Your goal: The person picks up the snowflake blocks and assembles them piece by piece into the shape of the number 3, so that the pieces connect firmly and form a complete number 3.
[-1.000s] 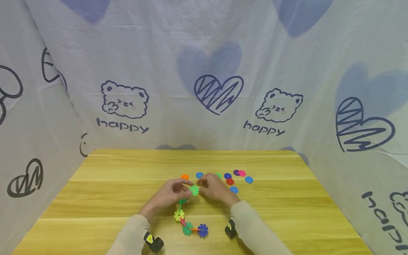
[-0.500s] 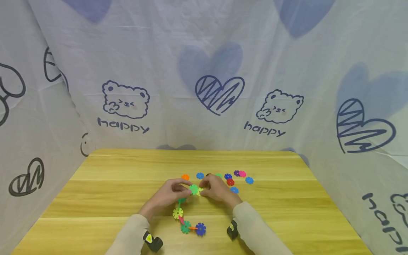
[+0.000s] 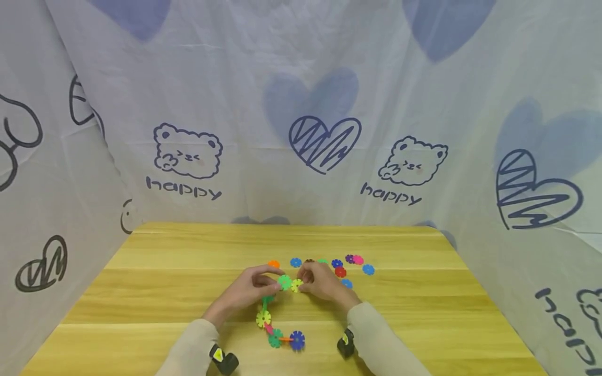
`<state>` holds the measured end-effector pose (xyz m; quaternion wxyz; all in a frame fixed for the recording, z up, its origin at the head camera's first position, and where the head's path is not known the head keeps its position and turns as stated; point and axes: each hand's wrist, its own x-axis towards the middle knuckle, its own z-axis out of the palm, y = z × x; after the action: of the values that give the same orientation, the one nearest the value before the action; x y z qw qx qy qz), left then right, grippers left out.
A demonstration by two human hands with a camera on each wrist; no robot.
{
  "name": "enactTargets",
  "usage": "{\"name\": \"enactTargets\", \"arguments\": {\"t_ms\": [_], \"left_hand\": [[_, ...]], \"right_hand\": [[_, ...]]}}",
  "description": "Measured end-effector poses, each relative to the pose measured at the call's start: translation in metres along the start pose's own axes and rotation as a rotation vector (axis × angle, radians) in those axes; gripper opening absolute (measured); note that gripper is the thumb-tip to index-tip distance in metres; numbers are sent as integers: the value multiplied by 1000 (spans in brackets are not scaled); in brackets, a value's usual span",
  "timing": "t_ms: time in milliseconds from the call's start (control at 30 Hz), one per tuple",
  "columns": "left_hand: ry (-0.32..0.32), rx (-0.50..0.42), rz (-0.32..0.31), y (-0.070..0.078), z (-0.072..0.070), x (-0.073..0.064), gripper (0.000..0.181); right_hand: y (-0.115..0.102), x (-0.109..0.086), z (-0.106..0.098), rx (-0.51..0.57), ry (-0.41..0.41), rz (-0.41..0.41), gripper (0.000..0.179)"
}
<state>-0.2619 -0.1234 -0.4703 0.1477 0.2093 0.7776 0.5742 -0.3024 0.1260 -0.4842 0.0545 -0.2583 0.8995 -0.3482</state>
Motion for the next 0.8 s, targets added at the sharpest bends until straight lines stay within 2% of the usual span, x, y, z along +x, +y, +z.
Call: {"name": "enactTargets", "arguments": {"t_ms": [267,467,667,800], "left_hand": [[9,16,-2,-1,1,0,48],[56,19,-8,-2,2,0,48],[105,43,-27,-2,4,0,46],[116,44,-38,0,4,1,44]], "right_hand": [[2,-4,-3,17,26,37,5],[1,-4,-5,39,35,54,5],[-3,-5,-8,77,71,9,7],[-9,-8,-10,103,79,-39,7]]}}
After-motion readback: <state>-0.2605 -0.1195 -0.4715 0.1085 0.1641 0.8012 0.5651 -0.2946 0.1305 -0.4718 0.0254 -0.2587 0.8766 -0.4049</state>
